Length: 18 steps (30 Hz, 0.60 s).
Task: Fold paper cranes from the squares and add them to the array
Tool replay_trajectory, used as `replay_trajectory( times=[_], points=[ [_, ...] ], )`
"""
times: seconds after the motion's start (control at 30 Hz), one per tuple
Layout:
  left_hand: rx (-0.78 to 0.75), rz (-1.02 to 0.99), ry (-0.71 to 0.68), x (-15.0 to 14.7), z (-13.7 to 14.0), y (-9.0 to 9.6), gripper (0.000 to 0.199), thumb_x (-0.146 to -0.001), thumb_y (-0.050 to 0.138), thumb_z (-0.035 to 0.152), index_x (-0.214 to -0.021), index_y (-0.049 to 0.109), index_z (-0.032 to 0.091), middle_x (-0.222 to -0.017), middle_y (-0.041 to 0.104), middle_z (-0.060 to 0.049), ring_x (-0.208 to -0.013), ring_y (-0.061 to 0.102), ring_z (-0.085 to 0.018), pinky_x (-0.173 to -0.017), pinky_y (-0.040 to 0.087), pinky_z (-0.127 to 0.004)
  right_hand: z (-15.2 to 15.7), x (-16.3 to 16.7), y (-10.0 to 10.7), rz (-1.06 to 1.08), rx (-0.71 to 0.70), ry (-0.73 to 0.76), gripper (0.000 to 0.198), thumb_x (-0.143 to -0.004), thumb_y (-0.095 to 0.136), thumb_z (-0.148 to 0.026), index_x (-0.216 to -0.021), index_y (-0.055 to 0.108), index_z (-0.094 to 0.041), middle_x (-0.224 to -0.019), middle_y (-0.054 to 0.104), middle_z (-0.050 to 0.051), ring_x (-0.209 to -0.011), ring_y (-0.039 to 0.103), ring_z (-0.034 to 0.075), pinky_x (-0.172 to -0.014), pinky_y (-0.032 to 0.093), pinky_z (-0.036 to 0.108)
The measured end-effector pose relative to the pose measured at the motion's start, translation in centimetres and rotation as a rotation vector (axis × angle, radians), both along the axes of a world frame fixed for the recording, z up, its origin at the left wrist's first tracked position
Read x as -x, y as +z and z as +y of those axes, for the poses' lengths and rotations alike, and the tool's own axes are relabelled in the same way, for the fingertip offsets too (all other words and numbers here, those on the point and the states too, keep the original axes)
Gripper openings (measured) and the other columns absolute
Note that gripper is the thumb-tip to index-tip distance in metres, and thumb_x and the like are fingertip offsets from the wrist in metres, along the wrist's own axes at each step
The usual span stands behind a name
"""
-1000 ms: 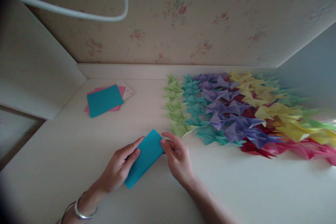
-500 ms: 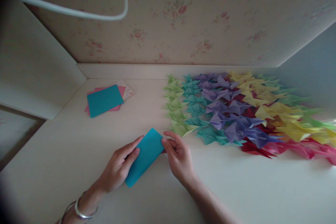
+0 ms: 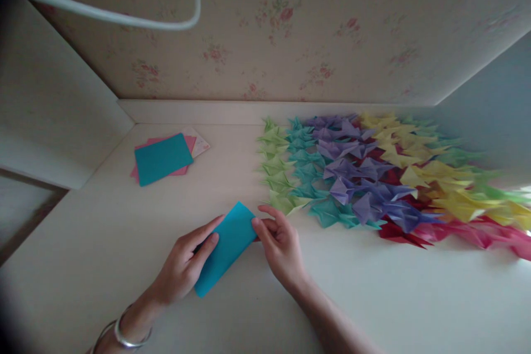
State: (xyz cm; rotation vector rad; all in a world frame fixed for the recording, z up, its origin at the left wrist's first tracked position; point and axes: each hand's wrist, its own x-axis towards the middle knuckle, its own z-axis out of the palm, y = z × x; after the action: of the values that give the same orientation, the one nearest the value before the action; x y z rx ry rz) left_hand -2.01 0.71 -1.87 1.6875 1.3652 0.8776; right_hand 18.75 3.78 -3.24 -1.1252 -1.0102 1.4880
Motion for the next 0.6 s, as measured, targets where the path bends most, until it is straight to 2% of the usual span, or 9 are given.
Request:
replay_trajectory(
  times=[0.1,0.2,0.33,0.43,0.6],
  points=[
    [-0.022,0.004,0.005,0.06,0.04,-0.05,0.039,-0.101,0.048,0.028,-0.138,0.057,0.025,-0.14,0.062,-0.004,-0.127,0.059,-0.021,-0.108,0.047,-0.034,-0.01,0.07,0.35,0.013,0.017,0.046,0.041,-0.084,0.074,-0.041,-0.116,0.057,-0.021,-0.072,0.071,-0.002,-0.066,0.063,0.014,-0.062,0.052,0.024],
    [-0.018,0.014,-0.02,0.08,-0.06,0.02,0.041,-0.101,0.047,0.028,-0.141,0.054,0.025,-0.14,0.062,-0.006,-0.125,0.061,-0.021,-0.107,0.047,-0.033,-0.24,0.38,0.34,-0.043,0.039,0.105,0.05,-0.081,0.078,-0.039,-0.121,0.053,-0.023,-0.07,0.066,-0.004,-0.059,0.056,0.011,-0.053,0.043,0.021],
    [-0.007,0.017,-0.029,0.05,-0.2,0.13,0.04,-0.101,0.048,0.028,-0.141,0.054,0.025,-0.14,0.062,-0.006,-0.125,0.06,-0.02,-0.108,0.046,-0.031,-0.57,0.7,0.0,-0.127,0.04,0.103,0.049,-0.082,0.076,-0.04,-0.122,0.053,-0.022,-0.065,0.059,-0.006,-0.054,0.048,0.009,-0.047,0.036,0.02],
    [0.006,0.02,0.0,0.05,-0.19,0.05,0.039,-0.101,0.048,0.029,-0.139,0.056,0.025,-0.14,0.062,-0.005,-0.126,0.06,-0.02,-0.108,0.046,-0.032,-0.5,0.61,0.13,-0.079,0.055,0.084,0.049,-0.084,0.074,-0.043,-0.122,0.052,-0.02,-0.062,0.061,-0.006,-0.054,0.052,0.01,-0.05,0.04,0.02],
    [-0.013,0.01,0.034,0.0,-0.17,-0.17,0.039,-0.101,0.049,0.029,-0.138,0.057,0.025,-0.139,0.063,-0.004,-0.127,0.059,-0.021,-0.109,0.047,-0.033,-0.11,0.19,0.6,0.052,0.072,0.064,0.046,-0.086,0.07,-0.047,-0.118,0.054,-0.018,-0.068,0.07,-0.001,-0.066,0.065,0.016,-0.066,0.056,0.031]
  ],
)
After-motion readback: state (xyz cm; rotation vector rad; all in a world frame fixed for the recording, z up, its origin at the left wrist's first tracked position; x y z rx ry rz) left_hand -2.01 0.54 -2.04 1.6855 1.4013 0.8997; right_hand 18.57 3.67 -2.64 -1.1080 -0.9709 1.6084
